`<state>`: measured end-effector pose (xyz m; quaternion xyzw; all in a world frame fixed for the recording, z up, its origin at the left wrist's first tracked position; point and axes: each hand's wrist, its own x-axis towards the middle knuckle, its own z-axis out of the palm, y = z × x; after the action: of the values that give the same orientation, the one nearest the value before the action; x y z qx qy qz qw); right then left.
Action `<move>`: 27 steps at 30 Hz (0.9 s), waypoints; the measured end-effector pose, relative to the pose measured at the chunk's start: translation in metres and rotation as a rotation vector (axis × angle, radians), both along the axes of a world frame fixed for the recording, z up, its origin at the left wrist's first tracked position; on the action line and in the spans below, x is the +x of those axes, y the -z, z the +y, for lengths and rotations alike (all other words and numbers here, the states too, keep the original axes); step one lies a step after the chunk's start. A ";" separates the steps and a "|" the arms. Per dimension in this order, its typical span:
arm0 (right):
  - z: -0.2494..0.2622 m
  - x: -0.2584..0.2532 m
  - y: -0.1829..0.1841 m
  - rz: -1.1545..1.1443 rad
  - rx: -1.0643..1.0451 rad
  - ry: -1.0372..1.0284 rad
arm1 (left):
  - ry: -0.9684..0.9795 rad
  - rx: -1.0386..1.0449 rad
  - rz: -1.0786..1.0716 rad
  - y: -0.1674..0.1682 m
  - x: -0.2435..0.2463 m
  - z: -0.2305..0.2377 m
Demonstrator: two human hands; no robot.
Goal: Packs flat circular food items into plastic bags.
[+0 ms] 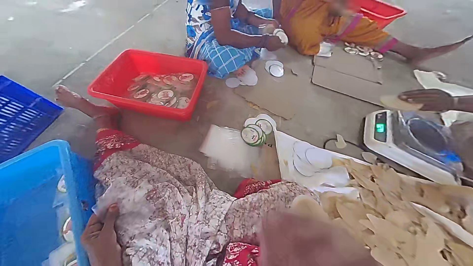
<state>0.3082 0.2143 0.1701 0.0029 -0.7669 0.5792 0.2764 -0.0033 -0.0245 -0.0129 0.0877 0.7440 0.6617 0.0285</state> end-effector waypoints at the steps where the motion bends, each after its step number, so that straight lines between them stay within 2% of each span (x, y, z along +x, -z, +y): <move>1: 0.029 -0.014 0.025 -0.114 0.153 0.185 | 0.007 0.002 -0.006 -0.001 0.000 0.000; 2: 0.062 -0.028 0.053 -0.253 0.280 0.350 | 0.011 0.002 -0.010 -0.001 0.000 0.000; 4: 0.128 -0.055 0.104 -0.625 0.406 0.543 | 0.017 0.009 -0.018 0.000 -0.001 -0.001; 7: 0.195 -0.088 0.159 -1.264 0.454 0.538 | 0.003 0.008 -0.036 0.000 -0.002 -0.002; 9: 0.207 -0.096 0.187 -1.444 0.467 0.469 | -0.006 0.000 -0.054 -0.001 -0.002 -0.001; 13: 0.200 -0.107 0.208 -1.520 0.521 0.494 | -0.010 0.005 -0.066 -0.002 -0.003 0.000; 18: 0.193 -0.101 0.183 -1.523 0.519 0.520 | 0.001 -0.029 -0.054 -0.003 -0.002 -0.001; 23: 0.211 -0.068 0.170 -1.296 0.366 0.729 | 0.000 -0.006 -0.041 -0.004 0.000 0.000; 27: 0.203 -0.032 0.133 -1.103 0.295 0.878 | 0.014 0.001 -0.016 0.002 -0.002 -0.003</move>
<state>0.2767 0.4171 0.0368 -0.5614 -0.7954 0.2220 0.0528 -0.0049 -0.0275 -0.0146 0.0874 0.7427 0.6628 0.0390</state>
